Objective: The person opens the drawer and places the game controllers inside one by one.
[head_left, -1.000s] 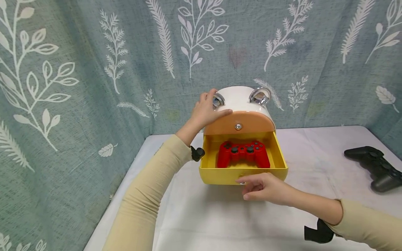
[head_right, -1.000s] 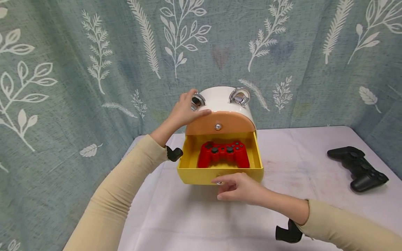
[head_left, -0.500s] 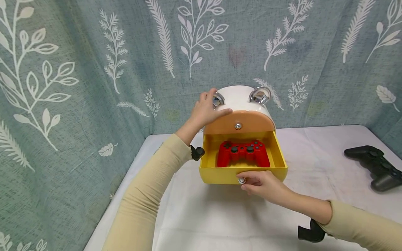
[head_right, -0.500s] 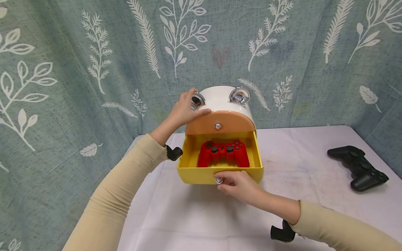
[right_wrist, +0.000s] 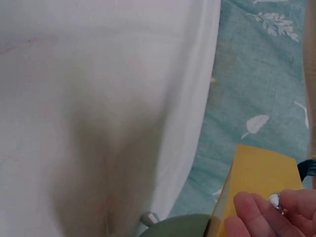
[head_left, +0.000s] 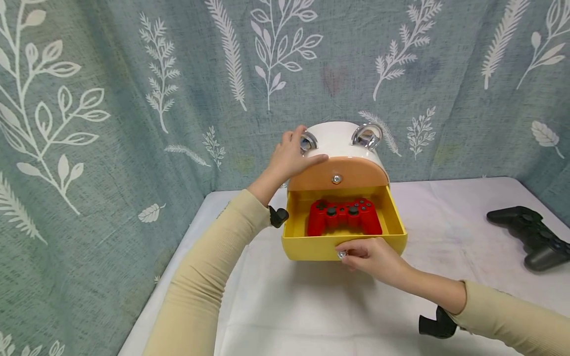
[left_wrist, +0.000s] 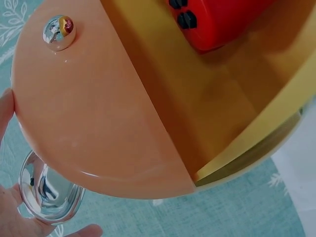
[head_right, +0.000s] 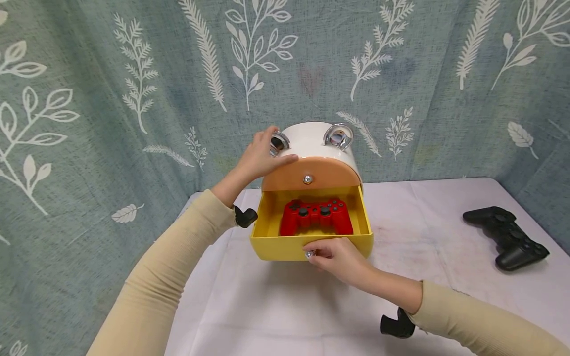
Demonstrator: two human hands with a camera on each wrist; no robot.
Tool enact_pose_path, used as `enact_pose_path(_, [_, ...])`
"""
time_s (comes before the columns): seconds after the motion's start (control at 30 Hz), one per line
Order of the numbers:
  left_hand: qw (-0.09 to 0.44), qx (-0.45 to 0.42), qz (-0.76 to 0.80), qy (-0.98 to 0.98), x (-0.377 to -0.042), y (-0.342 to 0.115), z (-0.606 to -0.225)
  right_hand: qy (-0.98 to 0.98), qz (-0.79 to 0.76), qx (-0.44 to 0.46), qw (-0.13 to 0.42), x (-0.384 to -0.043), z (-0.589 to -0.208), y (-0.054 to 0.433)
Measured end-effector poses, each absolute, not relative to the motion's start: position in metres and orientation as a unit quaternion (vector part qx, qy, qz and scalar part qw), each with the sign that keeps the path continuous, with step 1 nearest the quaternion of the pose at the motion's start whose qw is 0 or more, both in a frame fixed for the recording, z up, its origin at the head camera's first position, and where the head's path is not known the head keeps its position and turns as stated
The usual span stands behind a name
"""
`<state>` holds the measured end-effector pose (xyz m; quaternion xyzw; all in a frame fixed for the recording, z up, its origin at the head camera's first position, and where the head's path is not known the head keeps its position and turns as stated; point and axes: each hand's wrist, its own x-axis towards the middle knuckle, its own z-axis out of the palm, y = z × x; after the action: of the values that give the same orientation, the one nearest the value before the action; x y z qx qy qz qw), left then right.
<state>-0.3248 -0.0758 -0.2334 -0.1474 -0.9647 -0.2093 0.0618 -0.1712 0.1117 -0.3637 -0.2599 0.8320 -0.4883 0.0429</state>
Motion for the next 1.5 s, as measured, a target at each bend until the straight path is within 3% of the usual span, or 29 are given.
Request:
enact_pose_path(0.17, [0.059,-0.148,-0.206,-0.966,-0.324,-0.076,-0.232,0.833,-0.486,-0.263,0.035,-0.173,-0.364,0.112])
enact_pose_path(0.57, [0.053,-0.147,-0.208,-0.966,-0.323,-0.076,-0.232,0.851,-0.455,-0.261,-0.041,-0.202,-0.367,0.109])
enact_pose_path(1.5, [0.066,-0.145,-0.200,-0.967,-0.324,-0.076,-0.234,0.853,-0.470,-0.216,-0.066,-0.260,-0.371,0.105])
